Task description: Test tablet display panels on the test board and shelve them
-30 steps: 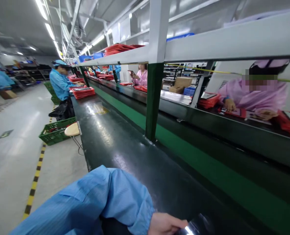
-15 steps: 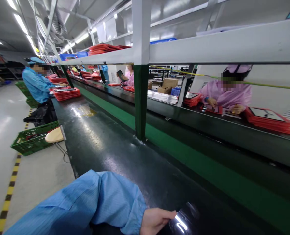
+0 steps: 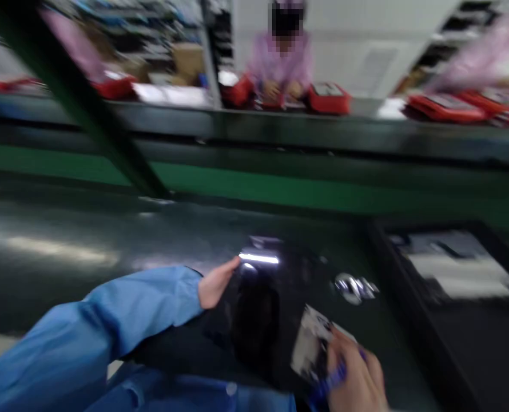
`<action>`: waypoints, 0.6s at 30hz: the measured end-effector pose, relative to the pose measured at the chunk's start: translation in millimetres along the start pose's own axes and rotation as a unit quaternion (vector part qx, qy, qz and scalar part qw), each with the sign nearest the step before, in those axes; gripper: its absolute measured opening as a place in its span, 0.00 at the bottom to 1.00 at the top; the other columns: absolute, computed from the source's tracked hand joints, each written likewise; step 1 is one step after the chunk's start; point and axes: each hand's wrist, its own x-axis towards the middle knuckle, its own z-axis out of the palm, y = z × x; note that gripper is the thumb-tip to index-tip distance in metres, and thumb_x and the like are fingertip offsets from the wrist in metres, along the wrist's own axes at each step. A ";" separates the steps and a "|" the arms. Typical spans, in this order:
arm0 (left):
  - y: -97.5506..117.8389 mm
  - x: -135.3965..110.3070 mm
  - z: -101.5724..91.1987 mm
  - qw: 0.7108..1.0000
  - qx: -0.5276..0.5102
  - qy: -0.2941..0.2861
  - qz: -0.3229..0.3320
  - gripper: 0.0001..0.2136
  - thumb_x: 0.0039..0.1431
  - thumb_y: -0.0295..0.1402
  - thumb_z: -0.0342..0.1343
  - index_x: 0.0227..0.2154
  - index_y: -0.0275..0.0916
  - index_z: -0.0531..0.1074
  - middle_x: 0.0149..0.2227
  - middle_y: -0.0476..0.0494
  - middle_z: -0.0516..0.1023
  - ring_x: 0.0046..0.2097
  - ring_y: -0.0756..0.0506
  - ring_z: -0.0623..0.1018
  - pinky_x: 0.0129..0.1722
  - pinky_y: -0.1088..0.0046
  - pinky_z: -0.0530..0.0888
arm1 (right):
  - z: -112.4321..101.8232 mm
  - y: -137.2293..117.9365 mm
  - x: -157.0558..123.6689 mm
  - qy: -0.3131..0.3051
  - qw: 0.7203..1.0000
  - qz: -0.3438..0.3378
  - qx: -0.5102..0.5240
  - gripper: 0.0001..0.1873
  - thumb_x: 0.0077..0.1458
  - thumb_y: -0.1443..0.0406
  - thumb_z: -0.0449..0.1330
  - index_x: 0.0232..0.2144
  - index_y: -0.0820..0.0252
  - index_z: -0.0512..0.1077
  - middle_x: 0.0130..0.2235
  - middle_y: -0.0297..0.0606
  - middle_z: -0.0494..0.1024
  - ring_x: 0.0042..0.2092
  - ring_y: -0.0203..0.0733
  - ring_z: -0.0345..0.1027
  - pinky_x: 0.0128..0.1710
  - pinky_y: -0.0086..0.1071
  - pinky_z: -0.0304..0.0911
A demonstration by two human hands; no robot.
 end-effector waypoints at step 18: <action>18.0 -17.4 18.0 0.978 -0.014 0.184 -0.098 0.26 0.72 0.41 0.32 0.56 0.42 0.74 0.38 0.44 0.85 0.42 0.39 0.83 0.47 0.62 0.78 | -0.3 -23.6 -8.6 0.018 0.997 0.029 -0.072 0.12 0.61 0.73 0.58 0.27 0.55 0.67 0.39 0.32 0.84 0.35 0.38 0.69 0.37 0.31 0.69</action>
